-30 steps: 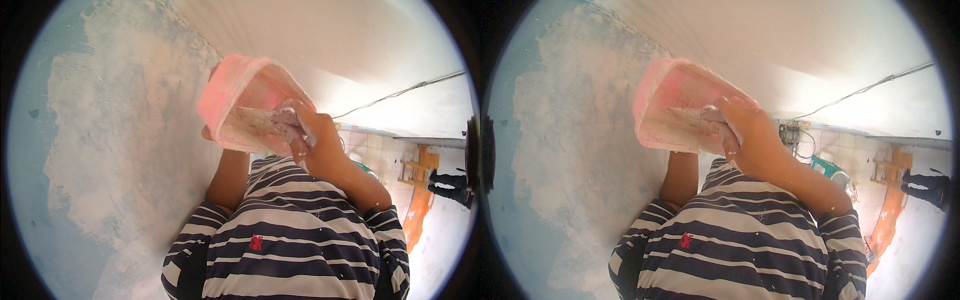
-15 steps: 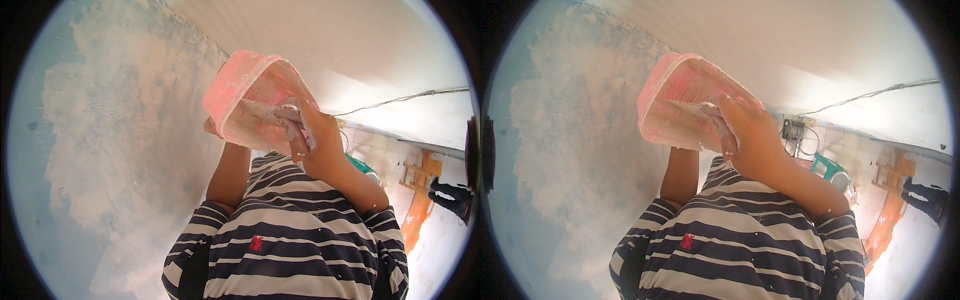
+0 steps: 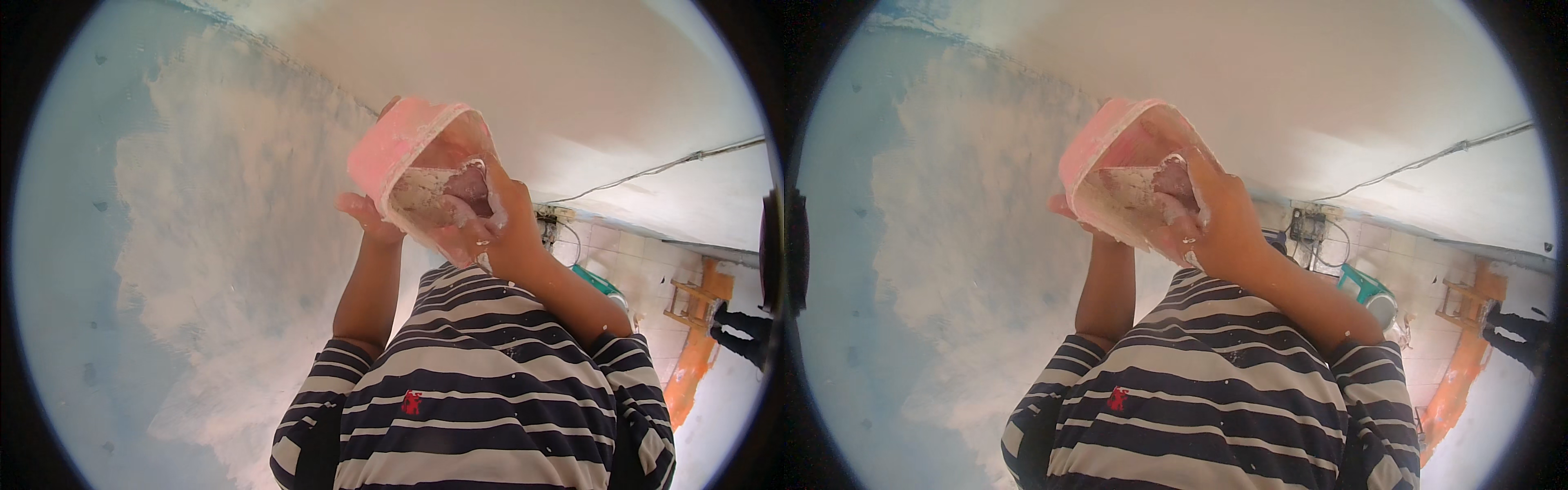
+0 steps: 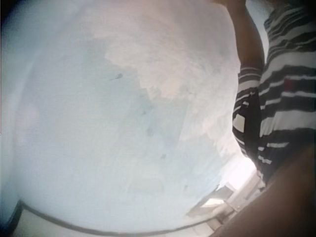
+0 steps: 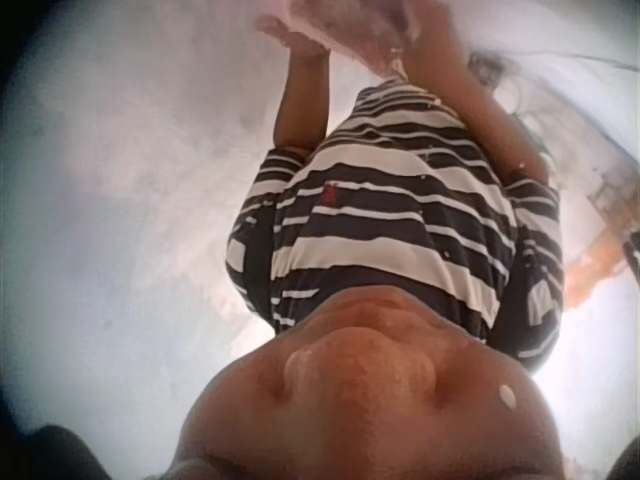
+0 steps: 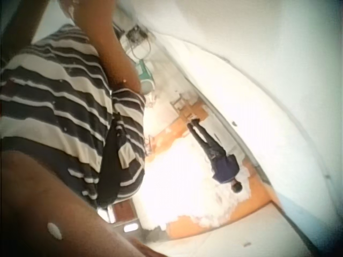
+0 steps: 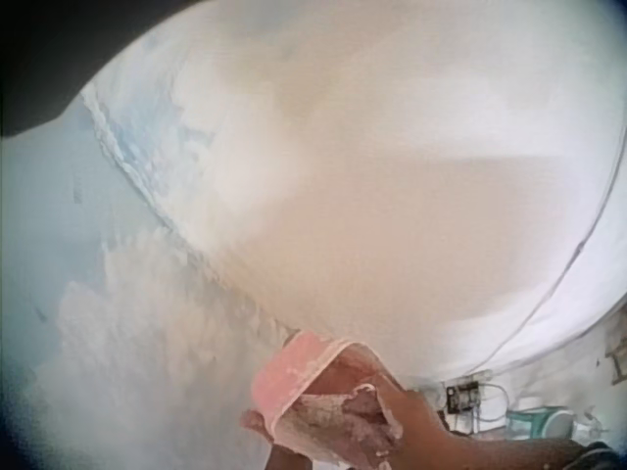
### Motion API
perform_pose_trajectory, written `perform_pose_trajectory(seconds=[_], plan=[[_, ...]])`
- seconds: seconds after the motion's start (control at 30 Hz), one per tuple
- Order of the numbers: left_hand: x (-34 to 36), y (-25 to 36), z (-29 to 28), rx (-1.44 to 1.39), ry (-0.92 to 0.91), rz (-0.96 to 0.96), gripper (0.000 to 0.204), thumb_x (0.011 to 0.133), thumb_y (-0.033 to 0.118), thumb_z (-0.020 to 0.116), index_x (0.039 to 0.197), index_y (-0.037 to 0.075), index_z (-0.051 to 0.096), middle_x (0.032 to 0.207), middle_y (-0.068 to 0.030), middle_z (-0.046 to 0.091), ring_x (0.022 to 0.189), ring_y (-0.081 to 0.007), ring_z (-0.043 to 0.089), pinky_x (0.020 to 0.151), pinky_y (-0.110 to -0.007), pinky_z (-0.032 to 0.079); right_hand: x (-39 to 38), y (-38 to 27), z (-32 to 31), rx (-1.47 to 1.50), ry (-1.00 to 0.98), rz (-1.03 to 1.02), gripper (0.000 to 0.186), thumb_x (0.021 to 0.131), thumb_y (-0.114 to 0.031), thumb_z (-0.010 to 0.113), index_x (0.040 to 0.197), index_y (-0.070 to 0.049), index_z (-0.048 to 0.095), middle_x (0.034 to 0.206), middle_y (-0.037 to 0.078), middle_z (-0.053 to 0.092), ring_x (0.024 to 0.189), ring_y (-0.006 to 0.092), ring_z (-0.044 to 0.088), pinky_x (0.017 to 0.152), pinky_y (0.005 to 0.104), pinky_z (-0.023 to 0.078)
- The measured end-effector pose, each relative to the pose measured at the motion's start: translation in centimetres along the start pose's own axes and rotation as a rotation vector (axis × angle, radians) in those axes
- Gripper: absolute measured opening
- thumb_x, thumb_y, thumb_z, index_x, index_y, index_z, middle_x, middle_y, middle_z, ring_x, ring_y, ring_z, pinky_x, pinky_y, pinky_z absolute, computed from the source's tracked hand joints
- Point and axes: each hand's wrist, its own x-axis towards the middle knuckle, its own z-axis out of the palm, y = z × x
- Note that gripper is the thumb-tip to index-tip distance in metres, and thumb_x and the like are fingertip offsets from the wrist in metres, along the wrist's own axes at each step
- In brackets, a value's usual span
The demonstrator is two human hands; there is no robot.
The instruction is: The person applies plaster to a wall using a putty knife, frequently reloading the blade from a small pink container held in the other hand.
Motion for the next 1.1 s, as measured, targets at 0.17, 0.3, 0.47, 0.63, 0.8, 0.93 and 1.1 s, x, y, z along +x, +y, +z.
perform_pose_trajectory(seconds=[0.17, 0.3, 0.47, 0.63, 0.8, 0.93, 1.1], plan=[[1.9, 1.0, 3.6, 0.215, -0.063, -0.056, 0.114, 0.082, 0.084, 0.051, 0.157, 0.003, 0.024, 0.153, -0.0169, 0.041, 0.142, -0.0286, 0.04, 0.116, -0.048, 0.036, -0.8, 0.4, 0.3, 0.069, 0.018, -0.018, 0.041, 0.084, -0.006, 0.07, 0.12, 0.004, 0.054, 0.096, 0.022, 0.067, 0.079, 0.041, 0.067, 0.07, 0.0386, 0.054], [2.8, 2.1, 4.5, 0.339, -0.049, -0.097, 0.119, 0.079, 0.085, 0.052, 0.157, 0.001, 0.02, 0.151, -0.0167, 0.043, 0.14, -0.0295, 0.042, 0.115, -0.047, 0.037, -0.6, -0.8, -0.3, 0.166, -0.032, 0.037, 0.022, 0.091, -0.003, 0.069, 0.108, 0.003, 0.056, 0.091, 0.01, 0.068, 0.084, 0.0116, 0.066, 0.076, 0.0266, 0.054], [3.1, 2.5, 3.3, 0.137, -0.144, -0.07, 0.115, 0.083, 0.083, 0.051, 0.158, 0.002, 0.018, 0.151, -0.0169, 0.043, 0.139, -0.0299, 0.044, 0.115, -0.047, 0.037, -0.9, -2.7, -0.6, 0.298, -0.044, 0.129, 0.024, 0.088, 0.002, 0.071, 0.106, 0.0, 0.055, 0.092, 0.006, 0.067, 0.086, 0.008, 0.063, 0.078, 0.0237, 0.052], [3.0, 2.8, 3.5, 0.141, -0.114, -0.089, 0.115, 0.079, 0.078, 0.06, 0.158, 0.006, 0.02, 0.151, -0.0158, 0.044, 0.139, -0.0301, 0.044, 0.114, -0.048, 0.039, -1.2, -2.2, -1.3, 0.323, -0.046, 0.099, 0.025, 0.087, 0.002, 0.073, 0.104, 0.0, 0.054, 0.092, 0.005, 0.066, 0.085, 0.0068, 0.062, 0.079, 0.0231, 0.051], [2.7, 2.9, 3.6, 0.209, -0.133, -0.085, 0.114, 0.085, 0.083, 0.047, 0.159, 0.002, 0.014, 0.152, -0.0165, 0.042, 0.141, -0.0293, 0.042, 0.115, -0.046, 0.036, -1.0, -2.3, -2.7, 0.347, -0.059, 0.117, 0.019, 0.088, 0.005, 0.066, 0.104, 0.002, 0.056, 0.086, 0.007, 0.066, 0.082, 0.0091, 0.063, 0.075, 0.0259, 0.052], [2.8, 2.9, 3.7, 0.253, -0.065, -0.068, 0.115, 0.084, 0.083, 0.047, 0.16, 0.003, 0.013, 0.154, -0.0169, 0.041, 0.143, -0.03, 0.04, 0.117, -0.046, 0.035, -0.3, -2.3, -4.2, 0.431, 0.069, 0.135, 0.017, 0.089, 0.004, 0.069, 0.098, -0.001, 0.056, 0.089, 0.004, 0.064, 0.083, 0.0066, 0.06, 0.077, 0.0236, 0.05], [3.4, 2.9, 5.6, 0.206, 0.02, -0.013, 0.114, 0.084, 0.084, 0.046, 0.16, 0.005, 0.013, 0.156, -0.0167, 0.039, 0.143, -0.0299, 0.039, 0.117, -0.047, 0.034, 0.5, -2.5, -5.9, 0.571, 0.104, 0.117, 0.017, 0.089, 0.001, 0.07, 0.097, -0.003, 0.056, 0.09, 0.002, 0.062, 0.08, 0.0059, 0.058, 0.072, 0.0219, 0.047]])
